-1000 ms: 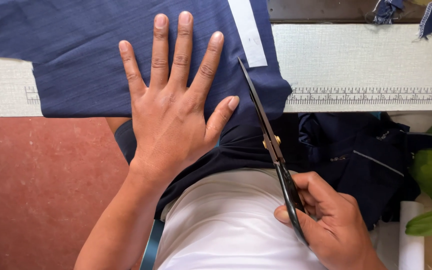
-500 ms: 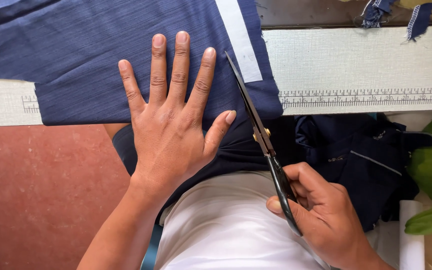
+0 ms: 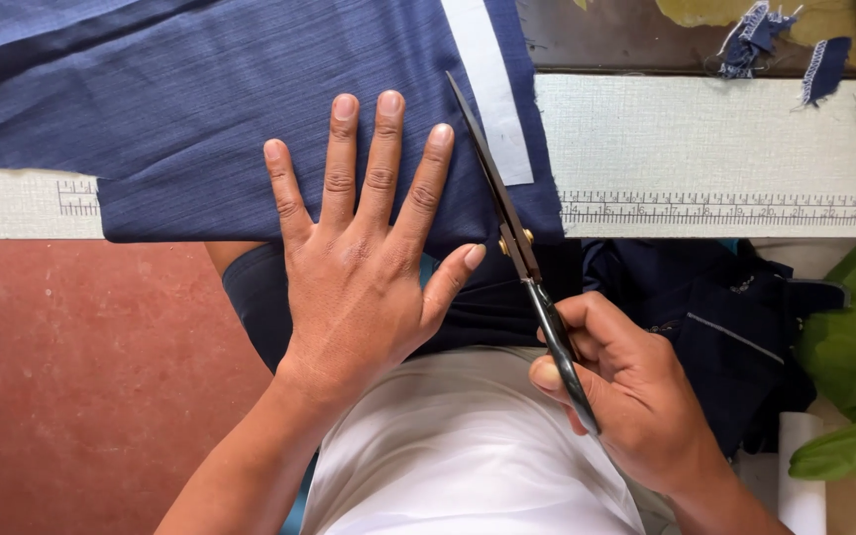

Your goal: The person cuts a strip of dark blue fabric with a white stripe using scissors. They trim the edges of the fabric strip and then place it on a sewing machine table.

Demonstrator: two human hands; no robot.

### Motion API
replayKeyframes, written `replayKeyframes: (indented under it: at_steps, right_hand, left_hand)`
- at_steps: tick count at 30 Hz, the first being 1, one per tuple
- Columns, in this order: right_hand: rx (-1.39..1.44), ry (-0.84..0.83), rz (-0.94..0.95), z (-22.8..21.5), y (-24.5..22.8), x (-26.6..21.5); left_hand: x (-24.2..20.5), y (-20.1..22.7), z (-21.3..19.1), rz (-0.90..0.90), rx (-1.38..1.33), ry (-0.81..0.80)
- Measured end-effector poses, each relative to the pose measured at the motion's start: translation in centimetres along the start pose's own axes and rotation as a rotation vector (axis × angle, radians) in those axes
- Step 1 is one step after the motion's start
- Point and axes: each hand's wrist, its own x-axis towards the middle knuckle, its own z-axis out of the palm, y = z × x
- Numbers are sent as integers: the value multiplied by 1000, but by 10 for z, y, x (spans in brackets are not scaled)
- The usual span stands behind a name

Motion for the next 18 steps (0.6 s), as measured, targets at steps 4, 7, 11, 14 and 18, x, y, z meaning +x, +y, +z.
replayKeyframes:
  at_steps: [4, 7, 11, 14, 18]
  right_hand:
    - [-16, 22, 62, -1, -7, -3]
    - [82, 10, 20, -1, -16, 2]
    - [-38, -3, 5, 3, -29, 14]
    - [-42, 9, 20, 8, -33, 17]
    - [-94, 48, 53, 10, -33, 15]
  left_hand:
    - [-1, -1, -1, 5, 5, -21]
    - [-2, -1, -2, 10, -6, -22]
    - [-4, 0, -3, 16, 0, -22]
    - [-4, 0, -4, 6, -11, -34]
    - [-4, 1, -3, 4, -18, -41]
